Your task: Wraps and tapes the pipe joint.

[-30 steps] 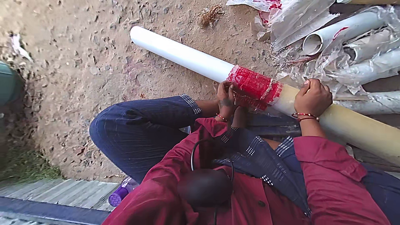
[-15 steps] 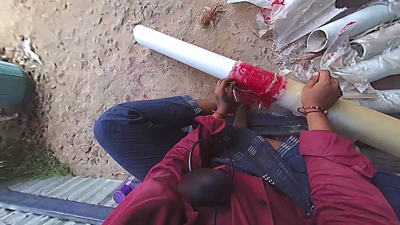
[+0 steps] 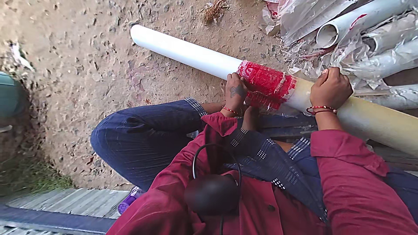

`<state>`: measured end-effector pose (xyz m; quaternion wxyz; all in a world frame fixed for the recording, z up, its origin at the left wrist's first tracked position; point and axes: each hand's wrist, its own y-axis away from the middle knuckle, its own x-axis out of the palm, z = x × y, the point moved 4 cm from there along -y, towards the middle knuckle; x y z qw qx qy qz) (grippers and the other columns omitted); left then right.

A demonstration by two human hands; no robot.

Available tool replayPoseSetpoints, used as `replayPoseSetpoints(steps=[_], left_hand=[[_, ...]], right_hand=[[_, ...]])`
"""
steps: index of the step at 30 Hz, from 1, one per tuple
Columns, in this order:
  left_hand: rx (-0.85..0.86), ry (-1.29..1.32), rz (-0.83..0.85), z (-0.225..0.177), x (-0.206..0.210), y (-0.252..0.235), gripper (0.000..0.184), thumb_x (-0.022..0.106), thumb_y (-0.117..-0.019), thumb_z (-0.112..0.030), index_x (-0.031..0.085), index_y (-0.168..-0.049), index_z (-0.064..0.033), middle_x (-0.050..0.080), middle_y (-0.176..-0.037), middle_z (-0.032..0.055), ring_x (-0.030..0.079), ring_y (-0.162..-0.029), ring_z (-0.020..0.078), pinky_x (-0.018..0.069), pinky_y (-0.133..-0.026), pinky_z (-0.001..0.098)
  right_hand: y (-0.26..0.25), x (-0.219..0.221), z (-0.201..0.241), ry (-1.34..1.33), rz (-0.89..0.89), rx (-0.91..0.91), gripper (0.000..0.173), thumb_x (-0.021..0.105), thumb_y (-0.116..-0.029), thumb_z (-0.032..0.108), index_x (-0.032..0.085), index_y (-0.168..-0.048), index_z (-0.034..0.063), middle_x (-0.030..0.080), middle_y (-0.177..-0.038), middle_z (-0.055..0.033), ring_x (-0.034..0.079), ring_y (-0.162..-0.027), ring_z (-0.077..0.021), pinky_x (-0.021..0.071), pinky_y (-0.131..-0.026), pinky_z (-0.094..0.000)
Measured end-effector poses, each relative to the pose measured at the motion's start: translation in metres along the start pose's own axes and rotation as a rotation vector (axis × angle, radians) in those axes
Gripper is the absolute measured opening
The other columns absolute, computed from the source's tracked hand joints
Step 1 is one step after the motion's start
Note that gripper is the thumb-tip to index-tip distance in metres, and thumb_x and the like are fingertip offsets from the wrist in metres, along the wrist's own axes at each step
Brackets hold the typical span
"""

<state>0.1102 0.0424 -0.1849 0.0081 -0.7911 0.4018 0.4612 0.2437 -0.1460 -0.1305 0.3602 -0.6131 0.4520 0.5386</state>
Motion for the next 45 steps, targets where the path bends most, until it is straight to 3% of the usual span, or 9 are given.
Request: replayPoseSetpoints(steps=[1, 5, 9, 15, 20, 24, 30, 36, 45], left_hand=[[-0.006, -0.104, 0.046, -0.005, 0.000, 0.000, 0.034, 0.043, -0.1094, -0.016, 0.057, -0.125, 0.0110, 0.058, -0.128, 0.0284, 0.061, -0.121, 0.0394, 0.0495, -0.102, 0.0481], [0.092, -0.356, -0.040, -0.013, 0.011, 0.016, 0.023, 0.041, -0.1077, -0.006, 0.052, -0.120, 0.0093, 0.056, -0.118, 0.0256, 0.064, -0.108, 0.0388, 0.0556, -0.086, 0.0485], [0.013, -0.153, 0.190, -0.014, -0.014, -0.005, 0.037, 0.041, -0.1102, -0.017, 0.059, -0.123, 0.0131, 0.064, -0.124, 0.0303, 0.062, -0.123, 0.0398, 0.0471, -0.105, 0.0503], [0.224, 0.048, 0.056, 0.006, -0.013, -0.016, 0.030, 0.052, -0.1050, -0.015, 0.067, -0.095, 0.0093, 0.066, -0.078, 0.0201, 0.065, -0.073, 0.0300, 0.0520, -0.076, 0.0491], [0.153, 0.812, 0.185, -0.003, 0.004, -0.022, 0.029, 0.042, -0.1062, -0.006, 0.053, -0.079, -0.0069, 0.047, -0.058, -0.0071, 0.043, -0.047, 0.0014, 0.0424, -0.050, 0.0191], [-0.052, 1.188, 0.209, 0.006, 0.010, -0.014, 0.027, 0.035, -0.1113, -0.015, 0.053, -0.092, -0.0115, 0.055, -0.069, -0.0056, 0.055, -0.058, 0.0033, 0.0517, -0.061, 0.0204], [0.493, 0.284, -0.248, 0.027, 0.009, 0.000, 0.027, 0.055, -0.1024, -0.006, 0.064, -0.117, 0.0145, 0.068, -0.111, 0.0291, 0.070, -0.096, 0.0318, 0.0572, -0.088, 0.0387], [0.566, 0.096, -0.317, 0.045, 0.009, 0.004, 0.033, 0.065, -0.0958, -0.006, 0.064, -0.125, 0.0080, 0.063, -0.128, 0.0290, 0.064, -0.118, 0.0387, 0.0515, -0.102, 0.0445], [0.628, 0.059, -0.400, 0.052, 0.011, -0.001, 0.028, 0.070, -0.0939, -0.009, 0.072, -0.118, 0.0037, 0.069, -0.122, 0.0246, 0.067, -0.113, 0.0383, 0.0530, -0.098, 0.0462]], right_hand=[[-0.007, 0.022, -0.015, -0.172, -0.171, -0.026, 0.043, 0.029, -0.1107, 0.016, 0.064, -0.115, -0.0089, 0.071, -0.106, -0.0307, 0.068, -0.105, -0.0467, 0.0481, -0.088, -0.0573], [-0.017, 0.036, -0.026, -0.355, -0.125, 0.064, 0.042, 0.031, -0.1111, 0.022, 0.063, -0.118, -0.0042, 0.070, -0.109, -0.0291, 0.066, -0.111, -0.0464, 0.0468, -0.092, -0.0594], [-0.017, 0.033, -0.025, -0.371, -0.130, 0.043, 0.040, 0.033, -0.1106, 0.019, 0.062, -0.116, -0.0075, 0.070, -0.108, -0.0306, 0.066, -0.112, -0.0475, 0.0461, -0.092, -0.0596], [-0.018, 0.036, -0.024, -0.409, -0.154, 0.020, 0.040, 0.034, -0.1099, 0.017, 0.062, -0.116, -0.0096, 0.070, -0.108, -0.0320, 0.065, -0.110, -0.0500, 0.0454, -0.091, -0.0608], [-0.015, 0.039, -0.025, -0.414, -0.194, 0.010, 0.038, 0.035, -0.1094, 0.017, 0.063, -0.114, -0.0081, 0.071, -0.105, -0.0298, 0.067, -0.107, -0.0480, 0.0463, -0.090, -0.0594], [-0.022, 0.036, -0.026, -0.421, -0.213, 0.005, 0.038, 0.036, -0.1089, 0.017, 0.064, -0.114, -0.0084, 0.071, -0.104, -0.0303, 0.068, -0.105, -0.0485, 0.0470, -0.088, -0.0595], [-0.027, 0.033, -0.026, -0.434, -0.207, 0.003, 0.039, 0.034, -0.1099, 0.018, 0.063, -0.113, -0.0084, 0.070, -0.102, -0.0308, 0.069, -0.102, -0.0479, 0.0475, -0.086, -0.0592], [-0.025, 0.034, -0.026, -0.430, -0.181, 0.015, 0.037, 0.035, -0.1092, 0.017, 0.063, -0.113, -0.0080, 0.070, -0.103, -0.0307, 0.068, -0.104, -0.0476, 0.0475, -0.087, -0.0591], [-0.025, 0.032, -0.026, -0.444, -0.152, 0.018, 0.038, 0.035, -0.1095, 0.017, 0.062, -0.115, -0.0085, 0.070, -0.106, -0.0314, 0.067, -0.107, -0.0491, 0.0472, -0.088, -0.0605]])
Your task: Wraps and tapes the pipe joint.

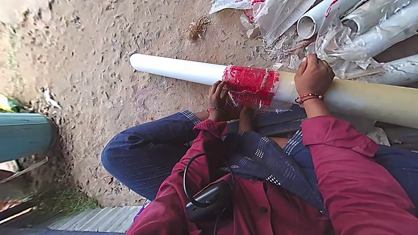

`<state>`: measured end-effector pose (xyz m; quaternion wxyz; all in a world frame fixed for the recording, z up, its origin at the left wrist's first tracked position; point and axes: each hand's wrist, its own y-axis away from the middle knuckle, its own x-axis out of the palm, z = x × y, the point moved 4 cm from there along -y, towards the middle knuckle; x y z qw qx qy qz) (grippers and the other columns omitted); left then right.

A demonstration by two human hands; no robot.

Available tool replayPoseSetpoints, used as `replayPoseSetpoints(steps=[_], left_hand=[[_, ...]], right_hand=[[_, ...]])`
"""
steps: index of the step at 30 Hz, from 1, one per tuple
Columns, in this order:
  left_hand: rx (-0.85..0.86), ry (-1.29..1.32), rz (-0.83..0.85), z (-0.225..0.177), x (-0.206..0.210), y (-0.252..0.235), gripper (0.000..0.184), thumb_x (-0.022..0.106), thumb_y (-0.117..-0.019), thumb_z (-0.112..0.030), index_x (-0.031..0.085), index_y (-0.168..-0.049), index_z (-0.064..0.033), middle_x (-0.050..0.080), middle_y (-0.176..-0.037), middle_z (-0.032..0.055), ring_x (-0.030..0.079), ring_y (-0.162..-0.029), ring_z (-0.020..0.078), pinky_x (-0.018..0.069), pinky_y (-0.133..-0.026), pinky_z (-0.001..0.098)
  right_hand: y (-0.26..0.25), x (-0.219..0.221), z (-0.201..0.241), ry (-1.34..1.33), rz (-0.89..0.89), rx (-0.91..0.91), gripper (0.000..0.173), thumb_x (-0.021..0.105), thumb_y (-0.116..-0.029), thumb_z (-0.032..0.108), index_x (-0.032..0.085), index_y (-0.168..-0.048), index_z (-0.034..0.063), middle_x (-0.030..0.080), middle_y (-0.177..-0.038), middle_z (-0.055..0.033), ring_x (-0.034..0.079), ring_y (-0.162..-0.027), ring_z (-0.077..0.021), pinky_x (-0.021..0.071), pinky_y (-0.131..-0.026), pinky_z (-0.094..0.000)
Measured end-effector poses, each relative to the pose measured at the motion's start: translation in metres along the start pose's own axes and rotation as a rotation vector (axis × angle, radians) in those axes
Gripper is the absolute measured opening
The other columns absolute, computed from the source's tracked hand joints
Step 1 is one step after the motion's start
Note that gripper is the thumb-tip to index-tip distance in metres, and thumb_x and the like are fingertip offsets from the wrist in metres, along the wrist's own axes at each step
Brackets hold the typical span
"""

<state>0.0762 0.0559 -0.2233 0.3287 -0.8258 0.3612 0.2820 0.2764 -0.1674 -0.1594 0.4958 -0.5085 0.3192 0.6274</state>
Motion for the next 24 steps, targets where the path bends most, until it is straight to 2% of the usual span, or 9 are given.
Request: replayPoseSetpoints(steps=[6, 11, 15, 17, 19, 20, 22, 24], left_hand=[[-0.020, 0.014, -0.022, 0.000, 0.001, -0.001, 0.026, 0.070, -0.0936, -0.009, 0.073, -0.117, 0.0033, 0.070, -0.121, 0.0243, 0.067, -0.114, 0.0370, 0.0527, -0.099, 0.0447], [-0.019, -0.011, -0.012, 0.001, 0.003, -0.004, 0.027, 0.070, -0.0925, -0.005, 0.072, -0.117, 0.0048, 0.069, -0.121, 0.0256, 0.067, -0.114, 0.0401, 0.0523, -0.099, 0.0468], [0.053, -0.068, 0.040, -0.003, 0.002, -0.010, 0.018, 0.068, -0.0920, 0.000, 0.075, -0.108, 0.0040, 0.071, -0.115, 0.0256, 0.068, -0.110, 0.0430, 0.0523, -0.098, 0.0493], [0.112, -0.080, 0.130, -0.004, 0.006, -0.004, 0.017, 0.061, -0.0952, 0.001, 0.076, -0.103, 0.0001, 0.072, -0.114, 0.0216, 0.067, -0.111, 0.0405, 0.0519, -0.099, 0.0491], [0.111, -0.028, 0.142, -0.006, 0.006, -0.002, 0.017, 0.060, -0.0962, 0.000, 0.075, -0.102, 0.0027, 0.072, -0.113, 0.0221, 0.068, -0.109, 0.0381, 0.0529, -0.099, 0.0472], [0.079, 0.005, 0.123, -0.006, 0.005, -0.001, 0.017, 0.062, -0.0960, -0.001, 0.074, -0.105, 0.0056, 0.072, -0.112, 0.0236, 0.070, -0.107, 0.0373, 0.0544, -0.097, 0.0462], [-0.030, 0.052, 0.102, -0.001, 0.004, -0.002, 0.026, 0.063, -0.0978, -0.007, 0.068, -0.118, 0.0082, 0.071, -0.112, 0.0245, 0.071, -0.099, 0.0338, 0.0559, -0.091, 0.0434], [-0.056, 0.069, 0.051, 0.002, 0.002, -0.004, 0.029, 0.063, -0.0984, -0.008, 0.068, -0.122, 0.0081, 0.071, -0.112, 0.0251, 0.072, -0.096, 0.0326, 0.0571, -0.089, 0.0408]], right_hand=[[-0.001, 0.002, 0.000, 0.007, 0.011, 0.011, 0.038, 0.035, -0.1096, 0.018, 0.062, -0.115, -0.0083, 0.070, -0.106, -0.0313, 0.067, -0.107, -0.0486, 0.0468, -0.089, -0.0602], [-0.001, 0.002, 0.000, 0.019, 0.000, 0.002, 0.039, 0.035, -0.1099, 0.018, 0.062, -0.114, -0.0082, 0.070, -0.104, -0.0305, 0.068, -0.106, -0.0477, 0.0473, -0.088, -0.0590], [0.000, 0.003, 0.000, 0.014, 0.011, 0.000, 0.040, 0.034, -0.1103, 0.018, 0.062, -0.118, -0.0088, 0.070, -0.107, -0.0317, 0.067, -0.108, -0.0489, 0.0469, -0.089, -0.0602], [0.000, 0.002, 0.000, 0.020, 0.006, -0.001, 0.040, 0.034, -0.1103, 0.019, 0.062, -0.116, -0.0088, 0.070, -0.106, -0.0315, 0.067, -0.107, -0.0482, 0.0469, -0.088, -0.0602], [-0.002, 0.002, 0.001, 0.021, 0.005, -0.003, 0.039, 0.034, -0.1102, 0.018, 0.062, -0.114, -0.0086, 0.070, -0.106, -0.0314, 0.067, -0.107, -0.0481, 0.0468, -0.088, -0.0598], [-0.001, 0.002, 0.000, 0.014, 0.008, -0.003, 0.038, 0.034, -0.1098, 0.018, 0.062, -0.115, -0.0089, 0.070, -0.106, -0.0320, 0.067, -0.108, -0.0488, 0.0468, -0.089, -0.0603], [0.001, 0.001, 0.000, 0.005, 0.008, -0.001, 0.038, 0.035, -0.1096, 0.017, 0.062, -0.116, -0.0092, 0.070, -0.107, -0.0325, 0.067, -0.108, -0.0497, 0.0467, -0.090, -0.0608], [0.001, 0.001, 0.000, 0.011, 0.002, -0.002, 0.038, 0.035, -0.1094, 0.017, 0.062, -0.116, -0.0085, 0.070, -0.107, -0.0317, 0.067, -0.107, -0.0494, 0.0469, -0.089, -0.0604]])
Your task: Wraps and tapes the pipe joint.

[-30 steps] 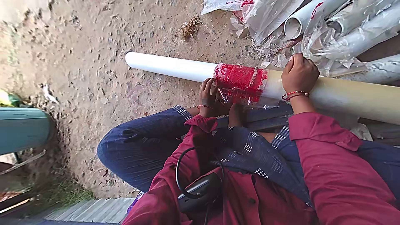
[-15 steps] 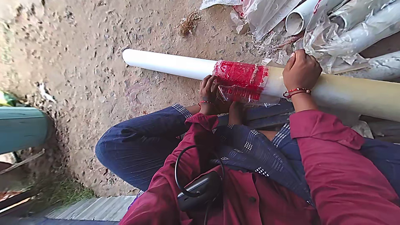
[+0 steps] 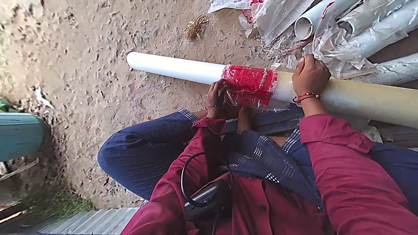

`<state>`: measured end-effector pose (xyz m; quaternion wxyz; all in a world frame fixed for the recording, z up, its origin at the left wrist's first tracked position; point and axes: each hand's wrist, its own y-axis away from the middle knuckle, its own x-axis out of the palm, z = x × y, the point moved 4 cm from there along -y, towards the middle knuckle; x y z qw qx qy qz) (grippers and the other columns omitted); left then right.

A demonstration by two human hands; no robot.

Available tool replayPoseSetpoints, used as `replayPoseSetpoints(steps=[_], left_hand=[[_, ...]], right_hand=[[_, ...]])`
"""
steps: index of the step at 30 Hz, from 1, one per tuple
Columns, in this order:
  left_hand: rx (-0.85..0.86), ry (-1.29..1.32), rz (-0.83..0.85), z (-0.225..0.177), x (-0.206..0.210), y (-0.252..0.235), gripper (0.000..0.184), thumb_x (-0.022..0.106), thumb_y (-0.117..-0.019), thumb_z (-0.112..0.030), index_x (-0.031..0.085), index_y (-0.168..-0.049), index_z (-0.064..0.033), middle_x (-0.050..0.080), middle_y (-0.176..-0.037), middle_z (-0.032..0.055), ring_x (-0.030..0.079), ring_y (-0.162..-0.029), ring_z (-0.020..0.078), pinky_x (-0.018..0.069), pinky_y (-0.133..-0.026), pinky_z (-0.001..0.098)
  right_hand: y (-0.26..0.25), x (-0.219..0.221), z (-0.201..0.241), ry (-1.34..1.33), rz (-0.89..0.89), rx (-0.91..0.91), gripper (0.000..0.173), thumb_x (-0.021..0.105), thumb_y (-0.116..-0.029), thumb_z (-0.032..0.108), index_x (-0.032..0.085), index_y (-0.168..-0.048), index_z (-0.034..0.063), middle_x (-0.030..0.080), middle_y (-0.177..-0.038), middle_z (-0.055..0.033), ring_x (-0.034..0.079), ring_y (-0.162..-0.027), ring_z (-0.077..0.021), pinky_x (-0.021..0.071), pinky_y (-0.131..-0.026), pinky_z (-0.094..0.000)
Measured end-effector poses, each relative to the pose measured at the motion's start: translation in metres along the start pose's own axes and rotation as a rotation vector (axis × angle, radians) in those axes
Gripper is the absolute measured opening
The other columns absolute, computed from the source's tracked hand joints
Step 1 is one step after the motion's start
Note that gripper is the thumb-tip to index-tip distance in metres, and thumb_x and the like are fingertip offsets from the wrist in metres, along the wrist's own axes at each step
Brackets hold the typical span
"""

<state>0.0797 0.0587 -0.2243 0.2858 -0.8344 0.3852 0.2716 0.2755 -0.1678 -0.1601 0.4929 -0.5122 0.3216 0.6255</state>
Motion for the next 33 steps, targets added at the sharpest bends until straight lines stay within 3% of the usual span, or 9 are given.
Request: replayPoseSetpoints(steps=[7, 13, 18, 20, 23, 26, 29, 33], left_hand=[[-0.057, 0.043, -0.152, -0.005, 0.001, -0.002, 0.019, 0.068, -0.0939, -0.004, 0.073, -0.108, 0.0079, 0.073, -0.105, 0.0240, 0.073, -0.088, 0.0264, 0.0587, -0.083, 0.0311], [-0.125, -0.020, -0.144, -0.017, 0.001, -0.010, 0.019, 0.066, -0.0963, -0.006, 0.073, -0.105, 0.0088, 0.072, -0.103, 0.0249, 0.071, -0.086, 0.0282, 0.0571, -0.081, 0.0338], [-0.164, -0.107, 0.019, -0.028, 0.012, -0.012, 0.021, 0.058, -0.0997, -0.003, 0.068, -0.110, 0.0122, 0.067, -0.113, 0.0299, 0.067, -0.109, 0.0420, 0.0525, -0.098, 0.0469], [-0.172, -0.092, -0.026, -0.029, 0.016, -0.006, 0.022, 0.057, -0.1007, -0.003, 0.065, -0.111, 0.0137, 0.065, -0.112, 0.0299, 0.066, -0.106, 0.0405, 0.0535, -0.095, 0.0443], [-0.091, -0.015, -0.159, -0.019, 0.019, 0.004, 0.023, 0.056, -0.1007, -0.004, 0.060, -0.114, 0.0142, 0.065, -0.106, 0.0285, 0.067, -0.091, 0.0319, 0.0552, -0.086, 0.0352], [-0.078, -0.011, -0.163, -0.015, 0.012, 0.005, 0.027, 0.063, -0.0993, -0.007, 0.062, -0.114, 0.0150, 0.066, -0.109, 0.0305, 0.070, -0.086, 0.0301, 0.0583, -0.084, 0.0348], [-0.129, -0.064, -0.061, -0.017, 0.009, 0.003, 0.031, 0.063, -0.1005, -0.013, 0.064, -0.115, 0.0138, 0.065, -0.116, 0.0339, 0.069, -0.097, 0.0391, 0.0553, -0.091, 0.0451], [-0.217, -0.112, 0.050, -0.033, 0.006, -0.006, 0.033, 0.057, -0.1018, -0.010, 0.063, -0.120, 0.0171, 0.062, -0.123, 0.0380, 0.064, -0.113, 0.0450, 0.0490, -0.102, 0.0446]], right_hand=[[0.000, -0.001, 0.002, -0.010, -0.002, -0.003, 0.038, 0.035, -0.1097, 0.017, 0.062, -0.116, -0.0085, 0.070, -0.107, -0.0315, 0.067, -0.107, -0.0497, 0.0469, -0.088, -0.0612], [0.000, -0.002, 0.003, -0.001, 0.004, -0.001, 0.038, 0.035, -0.1095, 0.017, 0.062, -0.117, -0.0088, 0.070, -0.108, -0.0320, 0.066, -0.108, -0.0504, 0.0467, -0.089, -0.0613], [-0.003, 0.000, 0.001, 0.002, 0.007, 0.009, 0.039, 0.034, -0.1100, 0.018, 0.062, -0.116, -0.0087, 0.070, -0.108, -0.0316, 0.067, -0.109, -0.0482, 0.0466, -0.089, -0.0599], [-0.002, 0.000, 0.001, -0.005, 0.004, 0.003, 0.039, 0.034, -0.1097, 0.017, 0.062, -0.115, -0.0092, 0.070, -0.107, -0.0318, 0.067, -0.108, -0.0484, 0.0471, -0.088, -0.0600], [-0.002, 0.002, 0.000, 0.004, -0.026, -0.016, 0.037, 0.035, -0.1092, 0.016, 0.063, -0.112, -0.0076, 0.071, -0.103, -0.0296, 0.068, -0.105, -0.0471, 0.0485, -0.085, -0.0589], [-0.001, 0.003, 0.003, -0.024, -0.080, -0.045, 0.033, 0.042, -0.1071, 0.013, 0.067, -0.111, -0.0073, 0.073, -0.099, -0.0271, 0.071, -0.099, -0.0444, 0.0512, -0.084, -0.0557], [-0.001, 0.001, 0.002, -0.064, -0.092, -0.029, 0.030, 0.051, -0.1033, 0.011, 0.071, -0.118, -0.0054, 0.075, -0.103, -0.0236, 0.072, -0.100, -0.0406, 0.0536, -0.087, -0.0532], [-0.004, 0.001, 0.000, -0.058, -0.010, -0.037, 0.027, 0.058, -0.0999, 0.012, 0.071, -0.120, -0.0015, 0.075, -0.105, -0.0187, 0.072, -0.103, -0.0334, 0.0549, -0.087, -0.0479]])
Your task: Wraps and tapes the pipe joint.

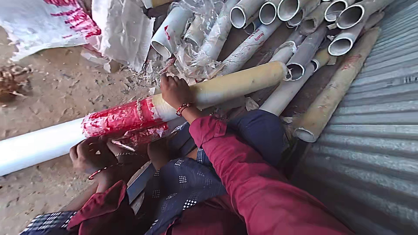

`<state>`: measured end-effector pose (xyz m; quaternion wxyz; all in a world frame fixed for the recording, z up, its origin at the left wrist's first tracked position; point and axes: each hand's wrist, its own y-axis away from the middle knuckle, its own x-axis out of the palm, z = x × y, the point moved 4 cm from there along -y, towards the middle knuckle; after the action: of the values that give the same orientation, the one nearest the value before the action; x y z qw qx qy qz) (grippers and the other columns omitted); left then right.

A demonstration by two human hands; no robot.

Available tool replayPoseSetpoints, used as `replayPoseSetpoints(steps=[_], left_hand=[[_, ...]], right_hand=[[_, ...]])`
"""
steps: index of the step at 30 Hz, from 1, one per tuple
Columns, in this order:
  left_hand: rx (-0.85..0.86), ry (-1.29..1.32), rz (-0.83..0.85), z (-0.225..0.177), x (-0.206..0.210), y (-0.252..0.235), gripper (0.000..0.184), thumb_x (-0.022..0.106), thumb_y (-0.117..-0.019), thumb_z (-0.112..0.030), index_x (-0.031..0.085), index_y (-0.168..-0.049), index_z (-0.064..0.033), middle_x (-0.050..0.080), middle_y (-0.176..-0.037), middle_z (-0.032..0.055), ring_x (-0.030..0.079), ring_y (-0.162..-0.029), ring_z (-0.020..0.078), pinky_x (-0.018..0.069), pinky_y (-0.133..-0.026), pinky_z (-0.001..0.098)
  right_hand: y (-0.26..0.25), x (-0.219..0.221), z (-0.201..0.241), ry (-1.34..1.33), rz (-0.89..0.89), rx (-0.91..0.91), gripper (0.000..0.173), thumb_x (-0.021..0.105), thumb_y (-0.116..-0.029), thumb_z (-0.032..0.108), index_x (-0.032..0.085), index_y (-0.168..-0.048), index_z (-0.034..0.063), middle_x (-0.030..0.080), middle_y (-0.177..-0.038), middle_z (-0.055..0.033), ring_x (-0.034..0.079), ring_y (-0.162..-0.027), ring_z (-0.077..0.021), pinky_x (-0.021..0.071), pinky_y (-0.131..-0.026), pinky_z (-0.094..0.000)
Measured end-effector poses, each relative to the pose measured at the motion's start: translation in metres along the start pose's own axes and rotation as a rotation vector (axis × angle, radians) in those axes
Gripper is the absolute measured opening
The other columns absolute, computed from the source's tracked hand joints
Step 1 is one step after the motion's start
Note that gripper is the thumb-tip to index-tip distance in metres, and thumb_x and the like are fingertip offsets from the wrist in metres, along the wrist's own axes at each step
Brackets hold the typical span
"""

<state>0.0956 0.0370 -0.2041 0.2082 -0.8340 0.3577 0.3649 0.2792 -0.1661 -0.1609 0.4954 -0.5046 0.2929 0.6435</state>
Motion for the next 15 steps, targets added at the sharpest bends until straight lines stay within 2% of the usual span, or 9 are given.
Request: replayPoseSetpoints(steps=[2, 4, 7, 11, 15], left_hand=[[-0.024, -0.029, 0.022, -0.011, -0.005, 0.002, 0.036, 0.056, -0.1027, -0.012, 0.061, -0.124, 0.0172, 0.062, -0.125, 0.0372, 0.063, -0.118, 0.0439, 0.0462, -0.105, 0.0423], [-0.029, -0.014, 0.045, -0.011, -0.005, 0.002, 0.043, 0.059, -0.1026, -0.016, 0.056, -0.130, 0.0168, 0.060, -0.129, 0.0368, 0.062, -0.115, 0.0412, 0.0468, -0.104, 0.0408], [-0.031, -0.068, 0.049, -0.006, -0.006, -0.002, 0.041, 0.059, -0.1023, -0.019, 0.061, -0.128, 0.0131, 0.062, -0.127, 0.0345, 0.065, -0.114, 0.0374, 0.0479, -0.102, 0.0371], [0.047, -0.097, 0.050, 0.000, -0.006, -0.008, 0.031, 0.053, -0.1032, -0.010, 0.067, -0.120, 0.0124, 0.065, -0.123, 0.0348, 0.065, -0.115, 0.0420, 0.0500, -0.102, 0.0412], [0.106, -0.131, 0.119, -0.007, -0.004, -0.003, 0.033, 0.050, -0.1030, -0.009, 0.065, -0.123, 0.0131, 0.061, -0.129, 0.0376, 0.060, -0.123, 0.0473, 0.0450, -0.108, 0.0450]], right_hand=[[-0.002, 0.003, -0.001, 0.015, 0.050, -0.015, 0.028, 0.057, -0.0995, 0.013, 0.070, -0.121, 0.0005, 0.075, -0.104, -0.0168, 0.072, -0.100, -0.0311, 0.0542, -0.085, -0.0463], [-0.004, 0.004, -0.001, 0.030, 0.078, -0.028, 0.030, 0.056, -0.1005, 0.014, 0.069, -0.124, 0.0016, 0.074, -0.105, -0.0161, 0.071, -0.100, -0.0300, 0.0543, -0.085, -0.0454], [-0.004, 0.003, 0.003, 0.047, 0.092, -0.052, 0.030, 0.056, -0.0994, 0.014, 0.069, -0.123, 0.0015, 0.074, -0.104, -0.0156, 0.071, -0.100, -0.0294, 0.0544, -0.084, -0.0441], [-0.004, 0.000, 0.003, 0.023, 0.123, -0.042, 0.029, 0.054, -0.1003, 0.011, 0.069, -0.124, 0.0021, 0.074, -0.107, -0.0155, 0.070, -0.105, -0.0290, 0.0538, -0.088, -0.0445], [-0.005, 0.000, 0.002, -0.018, 0.144, -0.034, 0.032, 0.055, -0.0999, 0.010, 0.067, -0.129, 0.0020, 0.073, -0.112, -0.0166, 0.069, -0.110, -0.0298, 0.0529, -0.091, -0.0454]])
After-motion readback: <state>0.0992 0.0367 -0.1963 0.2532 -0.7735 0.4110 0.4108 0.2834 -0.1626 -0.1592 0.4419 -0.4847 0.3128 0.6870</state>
